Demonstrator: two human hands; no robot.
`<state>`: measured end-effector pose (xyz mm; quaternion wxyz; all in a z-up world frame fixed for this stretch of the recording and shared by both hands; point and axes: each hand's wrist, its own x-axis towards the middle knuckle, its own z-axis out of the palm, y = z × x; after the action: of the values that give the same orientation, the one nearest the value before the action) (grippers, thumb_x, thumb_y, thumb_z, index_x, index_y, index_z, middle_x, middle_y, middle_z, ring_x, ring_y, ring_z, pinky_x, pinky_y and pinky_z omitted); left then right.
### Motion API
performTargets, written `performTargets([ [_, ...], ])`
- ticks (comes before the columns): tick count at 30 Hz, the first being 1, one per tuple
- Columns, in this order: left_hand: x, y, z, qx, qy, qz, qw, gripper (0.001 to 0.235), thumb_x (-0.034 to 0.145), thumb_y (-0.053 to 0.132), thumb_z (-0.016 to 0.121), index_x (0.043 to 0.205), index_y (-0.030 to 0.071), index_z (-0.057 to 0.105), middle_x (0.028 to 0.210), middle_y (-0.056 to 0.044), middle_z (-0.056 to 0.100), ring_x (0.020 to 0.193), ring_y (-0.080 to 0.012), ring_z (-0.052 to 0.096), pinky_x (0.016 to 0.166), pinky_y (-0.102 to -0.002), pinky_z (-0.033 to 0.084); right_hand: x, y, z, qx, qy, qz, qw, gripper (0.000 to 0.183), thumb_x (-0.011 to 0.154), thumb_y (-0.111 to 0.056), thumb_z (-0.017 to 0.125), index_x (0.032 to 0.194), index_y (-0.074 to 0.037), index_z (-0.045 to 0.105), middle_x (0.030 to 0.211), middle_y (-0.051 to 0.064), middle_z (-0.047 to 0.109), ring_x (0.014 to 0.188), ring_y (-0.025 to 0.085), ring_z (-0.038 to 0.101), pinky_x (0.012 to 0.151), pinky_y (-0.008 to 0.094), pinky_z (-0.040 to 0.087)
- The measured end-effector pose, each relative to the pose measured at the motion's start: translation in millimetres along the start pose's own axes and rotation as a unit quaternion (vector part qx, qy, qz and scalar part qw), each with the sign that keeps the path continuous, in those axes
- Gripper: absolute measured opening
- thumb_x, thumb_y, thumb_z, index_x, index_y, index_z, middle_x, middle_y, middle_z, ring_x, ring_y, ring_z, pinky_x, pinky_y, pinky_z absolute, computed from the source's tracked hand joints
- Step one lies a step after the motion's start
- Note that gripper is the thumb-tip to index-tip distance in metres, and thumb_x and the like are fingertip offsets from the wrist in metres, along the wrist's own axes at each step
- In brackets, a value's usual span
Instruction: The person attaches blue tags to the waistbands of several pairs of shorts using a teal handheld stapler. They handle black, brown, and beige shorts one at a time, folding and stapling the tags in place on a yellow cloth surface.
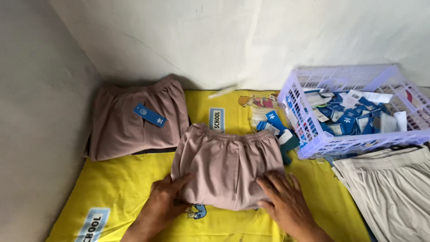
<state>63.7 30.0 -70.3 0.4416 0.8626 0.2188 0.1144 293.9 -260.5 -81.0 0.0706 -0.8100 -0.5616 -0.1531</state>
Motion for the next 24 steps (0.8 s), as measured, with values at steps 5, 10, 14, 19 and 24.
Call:
performTargets([
  [5,0.8,-21.5,7.4,0.309,0.148,0.2,0.918,0.037,0.085,0.038,0.062,0.12,0.031,0.071,0.133,-0.016,0.05,0.108,-0.0381,0.051,0.093,-0.051,0.04,9.2,15.5,2.2,0.092,0.052,-0.07,0.992,0.027,0.087,-0.016,0.06,0.113,-0.011,0.069,0.121,0.005,0.066,0.129,0.03,0.051,0.114,0.049,0.036],
  [10,6.3,16.3,-11.4,0.158,0.161,0.293,0.929,0.044,0.077,0.009,0.055,0.12,0.01,0.066,0.148,-0.019,0.049,0.142,-0.0384,0.043,0.12,-0.057,0.029,-5.6,45.5,26.5,0.183,0.112,0.035,0.976,0.026,0.089,-0.011,0.062,0.114,-0.005,0.065,0.098,0.013,0.074,0.081,0.028,0.07,0.067,0.04,0.06],
  [14,19.2,38.1,-19.2,0.013,0.185,0.299,0.936,0.028,0.1,0.028,0.046,0.103,0.006,0.062,0.103,-0.01,0.071,0.103,-0.0274,0.068,0.089,-0.039,0.056,18.1,50.2,-27.1,0.285,0.016,0.045,0.957,0.038,0.087,-0.031,0.061,0.12,-0.014,0.066,0.075,0.002,0.078,0.045,0.014,0.067,0.041,0.032,0.053],
  [19,52.3,32.5,-34.3,-0.001,0.148,0.209,0.967,0.024,0.087,0.005,0.056,0.107,0.007,0.068,0.094,-0.007,0.074,0.078,-0.0188,0.072,0.068,-0.029,0.056,61.3,45.5,-73.0,0.185,-0.234,0.082,0.951,0.057,0.068,-0.072,0.069,0.104,-0.028,0.064,0.086,-0.009,0.075,0.066,0.013,0.071,0.06,0.03,0.058],
  [24,78.5,56.9,-55.0,0.06,0.196,0.16,0.966,0.03,0.08,0.0,0.069,0.108,0.006,0.074,0.084,-0.021,0.071,0.084,-0.0438,0.071,0.082,-0.056,0.055,96.3,65.8,-84.5,0.225,-0.11,0.115,0.961,0.035,0.077,-0.017,0.078,0.113,-0.019,0.077,0.1,0.009,0.079,0.096,0.033,0.076,0.084,0.042,0.061],
])
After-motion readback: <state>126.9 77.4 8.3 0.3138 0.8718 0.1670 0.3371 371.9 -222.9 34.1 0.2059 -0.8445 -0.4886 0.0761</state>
